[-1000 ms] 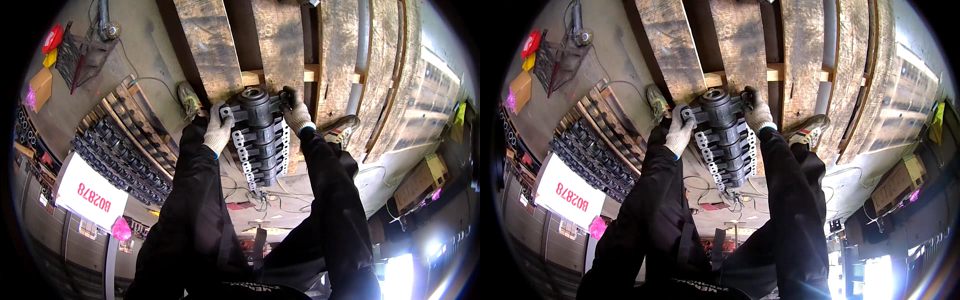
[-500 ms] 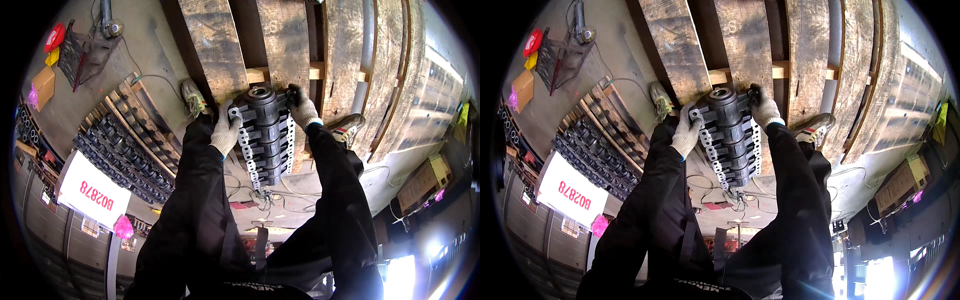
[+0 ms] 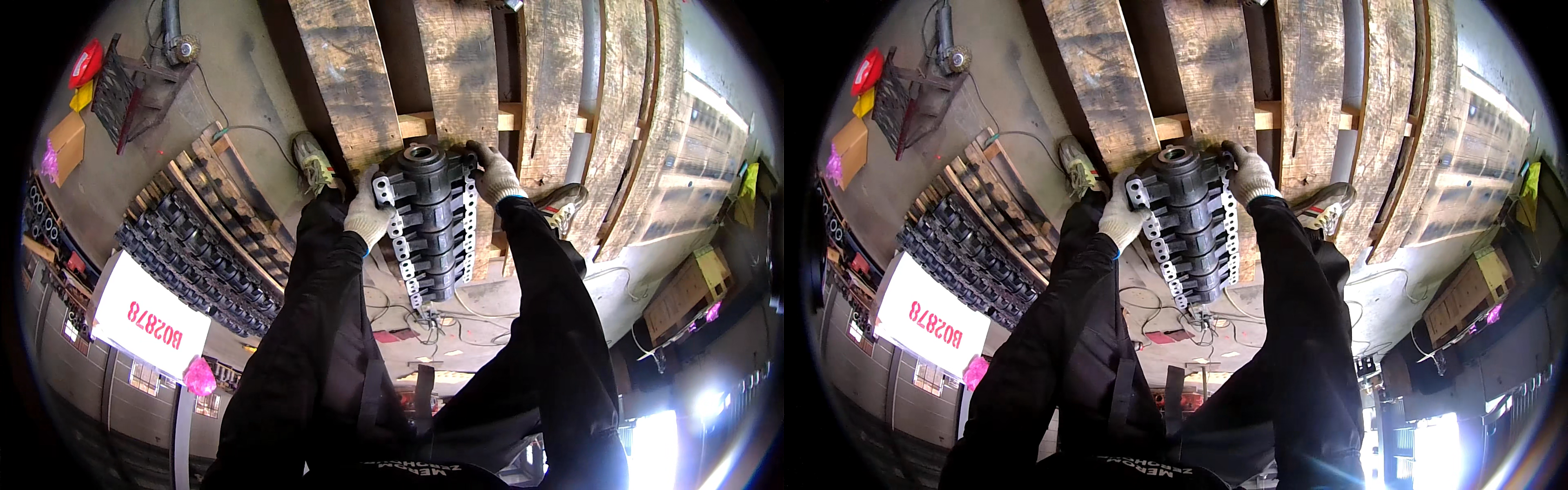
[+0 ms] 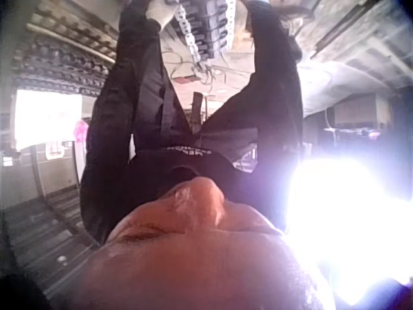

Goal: The person assembles a stack of metal engine blocks on a wooden pallet. They then use a spray gun to apply a dark coating to the blocks, using a piece of cardboard as a shield to protect adjacent parts from overspray. The person moves between stacks of parts to repeat the painting process.

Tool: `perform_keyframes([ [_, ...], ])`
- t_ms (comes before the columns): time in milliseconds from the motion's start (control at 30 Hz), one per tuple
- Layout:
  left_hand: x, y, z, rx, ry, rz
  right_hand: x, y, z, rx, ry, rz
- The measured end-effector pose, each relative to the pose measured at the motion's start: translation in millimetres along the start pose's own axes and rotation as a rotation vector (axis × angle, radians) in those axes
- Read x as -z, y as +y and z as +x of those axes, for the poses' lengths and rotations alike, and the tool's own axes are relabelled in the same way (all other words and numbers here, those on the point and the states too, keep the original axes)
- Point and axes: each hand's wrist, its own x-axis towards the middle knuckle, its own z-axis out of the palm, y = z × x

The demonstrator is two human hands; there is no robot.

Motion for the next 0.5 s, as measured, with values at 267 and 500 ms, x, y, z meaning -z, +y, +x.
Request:
perform_keyframes([
  [267, 10, 17, -5, 0.061, -0.069, 0.134, -9, -4, 4, -0.104, -0.031, 0.217],
  [500, -7, -16, 0, 0.0, 0.011, 0.058, -24, -14, 5, -0.229, 0.067, 0.162],
])
